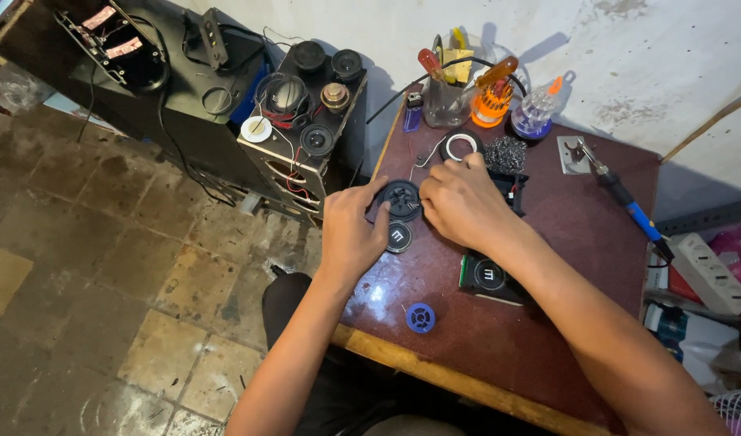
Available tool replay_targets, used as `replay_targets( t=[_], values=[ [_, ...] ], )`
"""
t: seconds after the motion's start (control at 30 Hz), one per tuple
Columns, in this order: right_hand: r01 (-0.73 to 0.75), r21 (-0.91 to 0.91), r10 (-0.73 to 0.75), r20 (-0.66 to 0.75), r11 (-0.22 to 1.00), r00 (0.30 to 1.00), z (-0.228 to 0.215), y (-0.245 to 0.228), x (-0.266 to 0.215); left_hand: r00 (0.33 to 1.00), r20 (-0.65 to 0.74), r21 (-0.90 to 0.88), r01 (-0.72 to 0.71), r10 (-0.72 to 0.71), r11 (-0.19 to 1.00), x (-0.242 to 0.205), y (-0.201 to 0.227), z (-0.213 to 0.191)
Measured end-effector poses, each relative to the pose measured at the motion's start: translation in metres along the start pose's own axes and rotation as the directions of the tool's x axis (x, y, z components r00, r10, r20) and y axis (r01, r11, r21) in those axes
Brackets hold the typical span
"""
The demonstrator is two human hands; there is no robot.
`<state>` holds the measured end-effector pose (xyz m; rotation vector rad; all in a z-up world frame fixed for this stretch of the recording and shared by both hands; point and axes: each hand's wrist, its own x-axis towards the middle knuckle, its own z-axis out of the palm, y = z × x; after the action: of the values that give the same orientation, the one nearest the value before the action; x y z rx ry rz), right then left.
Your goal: The person assembles a small electronic device by attaching a circular speaker component to a circuit board and securing it into a black casing. They then use a screwdriver to fasten screws into the casing to complete the assembly.
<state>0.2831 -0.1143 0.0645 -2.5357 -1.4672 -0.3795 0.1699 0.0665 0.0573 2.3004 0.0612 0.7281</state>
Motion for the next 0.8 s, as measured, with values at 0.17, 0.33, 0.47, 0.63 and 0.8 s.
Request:
replay_targets(
  t=[0.17,0.33,0.47,0.63,0.8],
  values=[
    [0.008,0.027,-0.006,-0.055,1.0,0.998,-0.004,0.007,-0.004,1.0,0.001,-0.02,0.008,-0.008,1.0,0.0,0.002,-0.002],
    [-0.035,0.257,0.076,-0.153,0.966,0.985,-0.028,0.01,-0.01,0.998,-0.049,-0.016,-0.042,0.041,0.999,0.001,0.002,-0.001],
    [-0.008,0.47,0.146,-0.258,0.883,0.955,-0.049,-0.001,-0.019,0.97,-0.175,-0.001,-0.17,0.167,0.985,0.006,0.004,-0.004],
    [0.058,0.469,0.169,-0.427,0.881,0.888,-0.072,-0.014,-0.037,0.963,-0.188,-0.151,-0.222,0.192,0.963,0.002,0.046,-0.021],
    [0.093,0.333,0.099,-0.517,0.938,0.85,-0.099,-0.035,-0.051,1.0,-0.021,-0.501,-0.029,0.021,0.865,-0.004,0.098,-0.019]
  ],
)
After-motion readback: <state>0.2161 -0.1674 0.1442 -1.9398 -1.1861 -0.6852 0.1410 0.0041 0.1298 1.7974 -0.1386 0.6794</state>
